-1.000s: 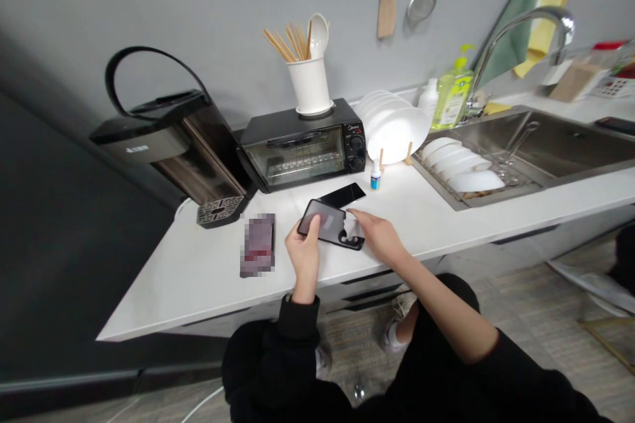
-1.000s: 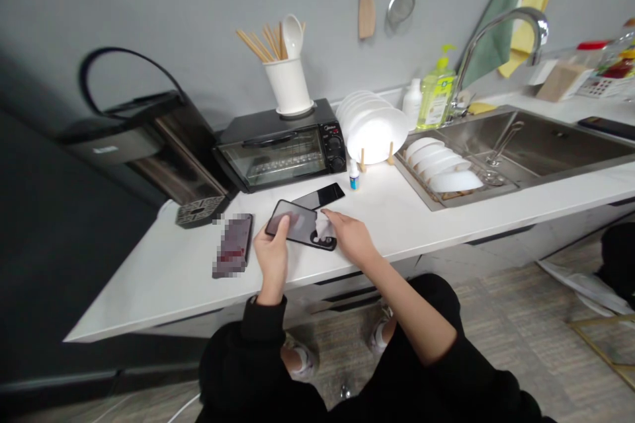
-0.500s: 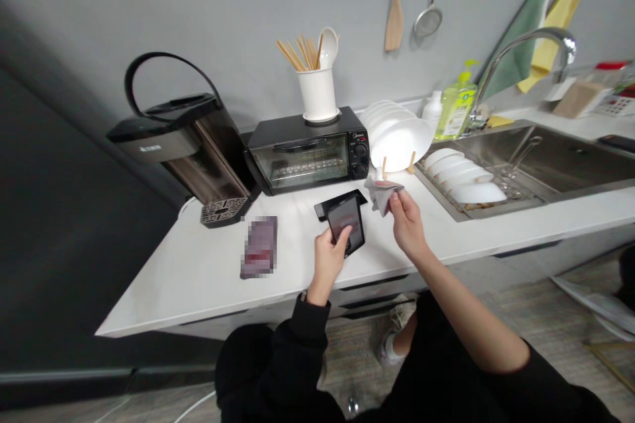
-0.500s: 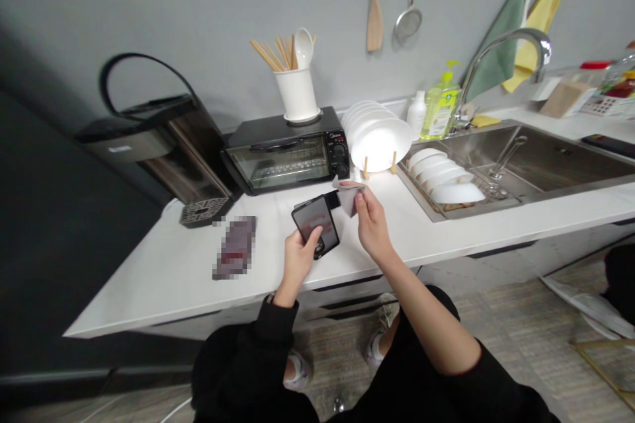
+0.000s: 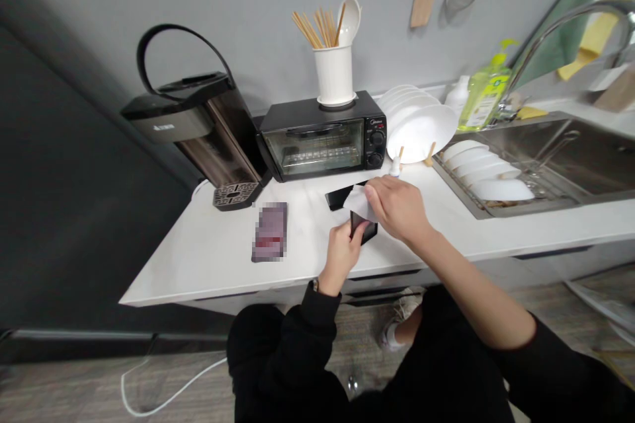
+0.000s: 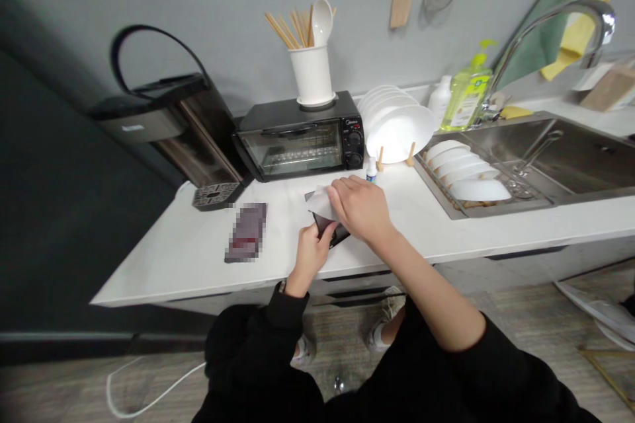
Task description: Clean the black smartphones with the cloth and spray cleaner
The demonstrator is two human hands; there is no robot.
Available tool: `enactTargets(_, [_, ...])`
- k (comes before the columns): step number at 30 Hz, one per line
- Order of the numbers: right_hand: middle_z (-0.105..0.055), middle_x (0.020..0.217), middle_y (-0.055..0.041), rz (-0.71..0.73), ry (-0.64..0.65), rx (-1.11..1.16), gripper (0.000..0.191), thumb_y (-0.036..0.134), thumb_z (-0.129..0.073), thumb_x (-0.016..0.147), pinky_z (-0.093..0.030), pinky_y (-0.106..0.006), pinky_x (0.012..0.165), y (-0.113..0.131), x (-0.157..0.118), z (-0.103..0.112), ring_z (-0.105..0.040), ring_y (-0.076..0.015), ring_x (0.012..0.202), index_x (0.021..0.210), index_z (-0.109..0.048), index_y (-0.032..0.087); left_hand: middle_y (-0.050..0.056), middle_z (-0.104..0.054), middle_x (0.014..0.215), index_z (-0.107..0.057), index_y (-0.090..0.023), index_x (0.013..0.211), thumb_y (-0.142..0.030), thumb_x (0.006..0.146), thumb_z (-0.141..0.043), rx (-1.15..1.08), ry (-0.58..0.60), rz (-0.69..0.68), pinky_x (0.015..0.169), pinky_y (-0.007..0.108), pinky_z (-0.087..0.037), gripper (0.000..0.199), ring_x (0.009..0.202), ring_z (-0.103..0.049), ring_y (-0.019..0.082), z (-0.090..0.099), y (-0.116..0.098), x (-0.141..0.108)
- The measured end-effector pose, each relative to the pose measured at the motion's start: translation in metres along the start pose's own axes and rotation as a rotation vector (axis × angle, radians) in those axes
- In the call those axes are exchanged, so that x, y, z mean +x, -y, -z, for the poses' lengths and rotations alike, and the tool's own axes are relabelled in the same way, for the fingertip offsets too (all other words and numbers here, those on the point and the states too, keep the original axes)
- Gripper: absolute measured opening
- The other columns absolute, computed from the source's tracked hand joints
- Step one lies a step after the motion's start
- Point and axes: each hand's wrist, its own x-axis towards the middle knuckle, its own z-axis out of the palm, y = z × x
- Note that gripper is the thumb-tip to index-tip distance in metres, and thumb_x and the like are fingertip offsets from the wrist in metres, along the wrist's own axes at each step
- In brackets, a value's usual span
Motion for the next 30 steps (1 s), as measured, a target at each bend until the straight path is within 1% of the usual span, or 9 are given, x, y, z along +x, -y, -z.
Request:
enactTargets(5, [-0.071, 0.092, -0.0088, 0.256, 0.032, 0.057, 0.041, 0.033, -0.033, 0.111, -0.04, -0.038, 0.087, 0.007, 0.002, -0.005, -0.058, -0.0248, 0.09, 0.097, -0.068, 0.018, 0.002, -0.057, 0.049, -0.054, -0.02, 0.053, -0.027, 0.093, -0.059, 0.021, -0.003, 0.03, 0.054, 0.029, -0.036, 0.041, 0.048, -0.049, 0.015, -0.001, 0.002, 0.002])
enactTargets(10, [-0.07, 0.087, -0.0086, 0.08, 0.008, 0.068, 0.047, 0.035, -0.028, 0.113, -0.038, -0.038, 0.077, 0.006, 0.006, -0.005, -0.056, -0.024, 0.083, 0.093, -0.067, 0.018, 0.002, -0.062, 0.057, -0.061, -0.019, 0.064, -0.032, 0.096, -0.058, -0.036, -0.019, 0.03, 0.057, 0.028, -0.038, 0.035, 0.052, -0.052, 0.015, -0.001, 0.0, 0.003])
enactTargets(13, [-0.07, 0.088, -0.0085, 0.219, 0.053, 0.09, 0.043, 0.032, -0.032, 0.112, -0.037, -0.039, 0.082, 0.01, 0.007, -0.004, -0.056, -0.0245, 0.087, 0.092, -0.068, 0.019, 0.003, -0.06, 0.054, -0.058, -0.019, 0.059, -0.026, 0.09, -0.062, -0.044, -0.029, 0.034, 0.055, 0.028, -0.037, 0.032, 0.052, -0.052, 0.016, 0.0, 0.001, 0.004])
enactTargets(15, [-0.07, 0.086, -0.0075, 0.269, 0.085, 0.084, 0.043, 0.034, -0.034, 0.112, -0.036, -0.038, 0.079, 0.009, 0.008, -0.004, -0.056, -0.0236, 0.084, 0.091, -0.069, 0.019, 0.003, -0.06, 0.054, -0.057, -0.019, 0.058, -0.026, 0.089, -0.063, -0.04, -0.019, 0.03, 0.055, 0.028, -0.037, 0.032, 0.052, -0.052, 0.016, 0.001, 0.001, 0.004])
enactTargets(19, [-0.066, 0.076, -0.0073, 0.061, 0.014, 0.027, 0.053, 0.034, -0.026, 0.112, -0.032, -0.037, 0.07, 0.006, 0.01, -0.004, -0.053, -0.0223, 0.073, 0.083, -0.067, 0.018, 0.001, -0.061, 0.056, -0.062, -0.019, 0.066, -0.034, 0.096, -0.059, -0.042, -0.011, 0.02, 0.057, 0.027, -0.041, 0.034, 0.053, -0.053, 0.015, 0.001, 0.001, 0.003])
enactTargets(20, [-0.066, 0.076, -0.0075, 0.06, -0.003, 0.021, 0.053, 0.033, -0.026, 0.112, -0.032, -0.038, 0.071, 0.007, 0.01, -0.005, -0.053, -0.0224, 0.074, 0.082, -0.066, 0.018, 0.001, -0.061, 0.056, -0.062, -0.019, 0.066, -0.033, 0.095, -0.058, -0.037, -0.01, 0.017, 0.056, 0.027, -0.04, 0.033, 0.053, -0.053, 0.015, 0.001, 0.001, 0.003])
enactTargets(24, [-0.068, 0.082, -0.0071, 0.293, 0.034, 0.018, 0.047, 0.032, -0.032, 0.112, -0.034, -0.038, 0.077, 0.013, 0.009, -0.007, -0.055, -0.0223, 0.08, 0.085, -0.067, 0.018, 0.004, -0.064, 0.059, -0.062, -0.019, 0.064, -0.026, 0.089, -0.062, -0.021, 0.004, 0.004, 0.056, 0.028, -0.041, 0.026, 0.056, -0.057, 0.018, 0.0, 0.004, 0.003])
enactTargets(25, [-0.068, 0.081, -0.0066, 0.29, 0.043, 0.016, 0.047, 0.034, -0.032, 0.112, -0.033, -0.037, 0.075, 0.013, 0.009, -0.007, -0.054, -0.0219, 0.078, 0.085, -0.067, 0.018, 0.004, -0.065, 0.06, -0.063, -0.019, 0.065, -0.027, 0.09, -0.063, -0.023, 0.009, 0.006, 0.057, 0.028, -0.042, 0.026, 0.057, -0.058, 0.018, 0.0, 0.003, 0.003])
enactTargets(30, [-0.066, 0.075, -0.0068, 0.034, -0.012, 0.023, 0.051, 0.031, -0.027, 0.112, -0.032, -0.037, 0.071, 0.009, 0.008, -0.005, -0.053, -0.022, 0.074, 0.081, -0.065, 0.019, 0.0, -0.058, 0.054, -0.059, -0.019, 0.063, -0.034, 0.094, -0.058, -0.043, -0.008, 0.023, 0.055, 0.027, -0.039, 0.035, 0.051, -0.049, 0.014, 0.001, 0.0, 0.003])
